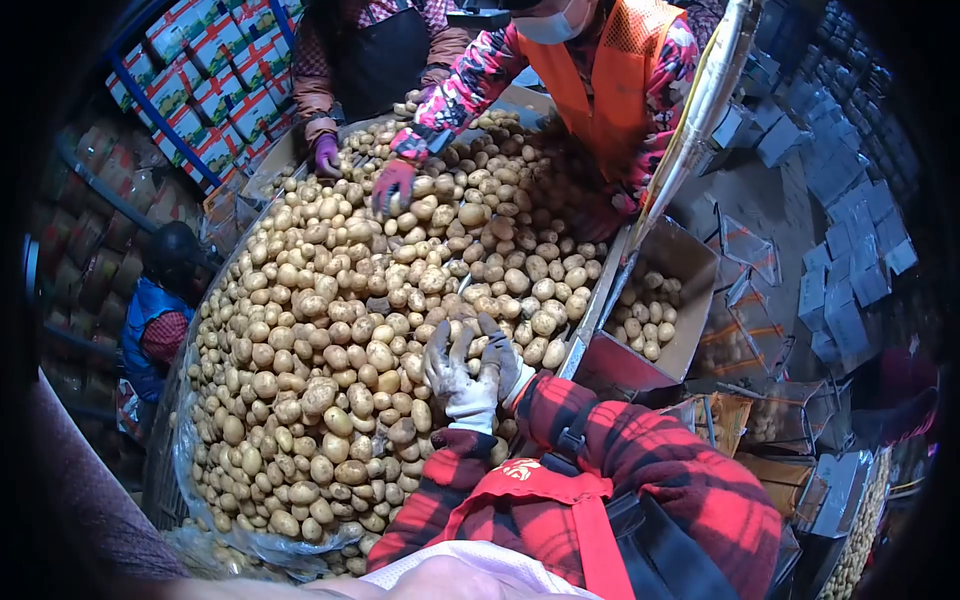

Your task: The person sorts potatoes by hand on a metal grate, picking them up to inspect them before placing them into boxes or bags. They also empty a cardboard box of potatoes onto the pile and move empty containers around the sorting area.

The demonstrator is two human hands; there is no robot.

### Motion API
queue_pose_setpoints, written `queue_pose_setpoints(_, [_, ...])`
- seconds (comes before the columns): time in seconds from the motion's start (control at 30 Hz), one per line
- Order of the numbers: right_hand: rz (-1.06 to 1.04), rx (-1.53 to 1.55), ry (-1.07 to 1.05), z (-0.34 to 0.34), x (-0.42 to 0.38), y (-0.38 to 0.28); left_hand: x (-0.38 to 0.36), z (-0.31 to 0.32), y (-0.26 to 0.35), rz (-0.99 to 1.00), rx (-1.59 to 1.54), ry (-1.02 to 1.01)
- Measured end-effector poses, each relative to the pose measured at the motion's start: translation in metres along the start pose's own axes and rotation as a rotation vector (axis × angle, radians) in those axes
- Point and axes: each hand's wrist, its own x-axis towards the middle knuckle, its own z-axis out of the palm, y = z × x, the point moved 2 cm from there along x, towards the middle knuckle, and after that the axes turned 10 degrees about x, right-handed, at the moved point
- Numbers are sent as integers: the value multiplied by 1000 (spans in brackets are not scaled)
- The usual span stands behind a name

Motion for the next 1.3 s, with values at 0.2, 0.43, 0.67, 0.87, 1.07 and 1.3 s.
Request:
queue_pose_setpoints(0.2, [-297,-248,273,-8,-9,-26,11,9,4,69,80,-85])
queue_pose_setpoints(0.43, [-579,-1135,418,43,7,-15,31,33,16,-205,-670,13])
queue_pose_setpoints(0.67, [-519,-470,178,68,12,-52,61,42,62,-567,-977,1])
queue_pose_setpoints(0.87, [-778,-916,458,94,-2,-83,67,68,83,-878,-1185,-189])
queue_pose_setpoints(1.07, [-634,-214,78,153,-58,-141,63,99,117,-938,-1149,-539])
queue_pose_setpoints(1.3, [-788,-154,-39,249,-172,-196,11,205,112,274,-136,-570])
